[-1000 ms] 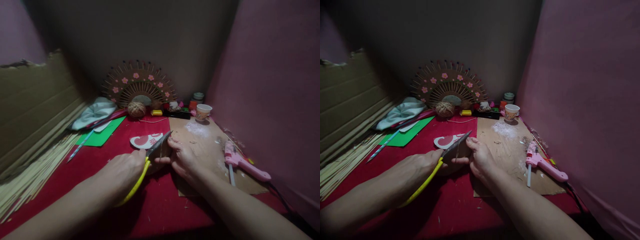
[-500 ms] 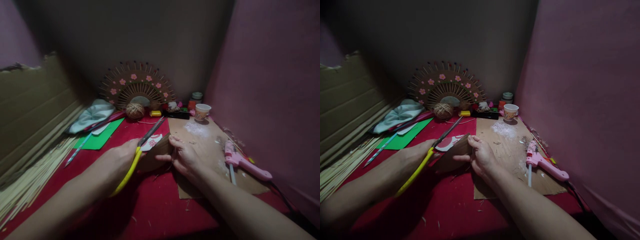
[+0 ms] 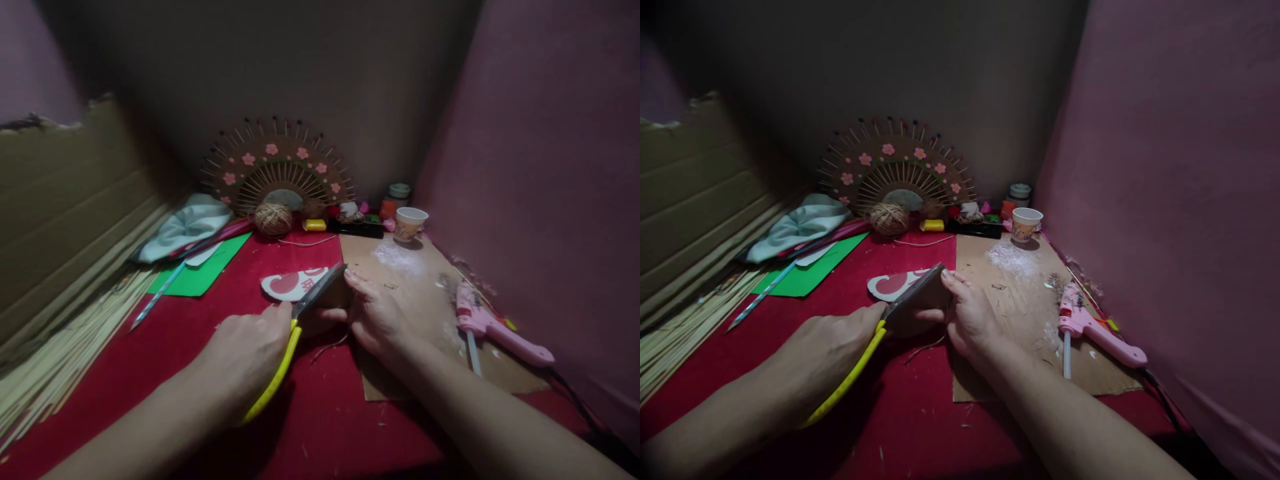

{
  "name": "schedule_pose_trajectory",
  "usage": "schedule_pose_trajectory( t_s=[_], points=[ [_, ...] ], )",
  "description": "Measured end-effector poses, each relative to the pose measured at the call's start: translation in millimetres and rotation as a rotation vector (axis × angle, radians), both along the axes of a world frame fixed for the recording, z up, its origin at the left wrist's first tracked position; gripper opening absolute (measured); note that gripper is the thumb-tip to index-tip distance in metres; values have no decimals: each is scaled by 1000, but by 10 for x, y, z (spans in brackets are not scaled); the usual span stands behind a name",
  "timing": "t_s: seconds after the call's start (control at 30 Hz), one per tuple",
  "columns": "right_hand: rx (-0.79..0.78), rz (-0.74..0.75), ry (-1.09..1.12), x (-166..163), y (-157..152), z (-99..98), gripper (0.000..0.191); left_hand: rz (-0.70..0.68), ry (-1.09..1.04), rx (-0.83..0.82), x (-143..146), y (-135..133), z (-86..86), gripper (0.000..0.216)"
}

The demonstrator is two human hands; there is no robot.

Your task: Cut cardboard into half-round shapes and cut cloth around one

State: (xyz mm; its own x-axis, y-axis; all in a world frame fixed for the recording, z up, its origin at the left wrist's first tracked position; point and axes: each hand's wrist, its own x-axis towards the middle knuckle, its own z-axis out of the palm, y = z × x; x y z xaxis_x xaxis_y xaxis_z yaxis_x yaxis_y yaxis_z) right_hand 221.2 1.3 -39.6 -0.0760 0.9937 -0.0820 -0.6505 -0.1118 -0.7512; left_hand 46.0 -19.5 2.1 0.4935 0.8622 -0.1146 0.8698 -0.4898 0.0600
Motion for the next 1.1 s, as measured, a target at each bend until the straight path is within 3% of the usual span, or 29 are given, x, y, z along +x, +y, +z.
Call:
schedule_pose_trajectory(
  t_s=[0.13,0.27,0.53,0.83,0.9,1.0,1.1],
  points=[
    [-14,-8,-21,2,-7,9,13,-19,181,6,34,6,9,34],
    [-30,-19,-37,5,-12,23,15,-45,233,33,21,22,-1,33],
    [-12,3,-48,18,-14,32,13,-68,-32,39,-63,27,-75,35],
    [-20,35,-44,-5,-42,49,11,-75,44,100,-95,33,4,31],
    [-25,39,-35,-3,-34,49,11,-58,-31,122,-129,65,-36,29],
    [-41,-15,-6,23,-2,34,9,-5,-313,225,-204,166,-81,30],
    [-44,-120,31,60,37,25,10,200,-558,333,-271,290,-39,33]
  ],
)
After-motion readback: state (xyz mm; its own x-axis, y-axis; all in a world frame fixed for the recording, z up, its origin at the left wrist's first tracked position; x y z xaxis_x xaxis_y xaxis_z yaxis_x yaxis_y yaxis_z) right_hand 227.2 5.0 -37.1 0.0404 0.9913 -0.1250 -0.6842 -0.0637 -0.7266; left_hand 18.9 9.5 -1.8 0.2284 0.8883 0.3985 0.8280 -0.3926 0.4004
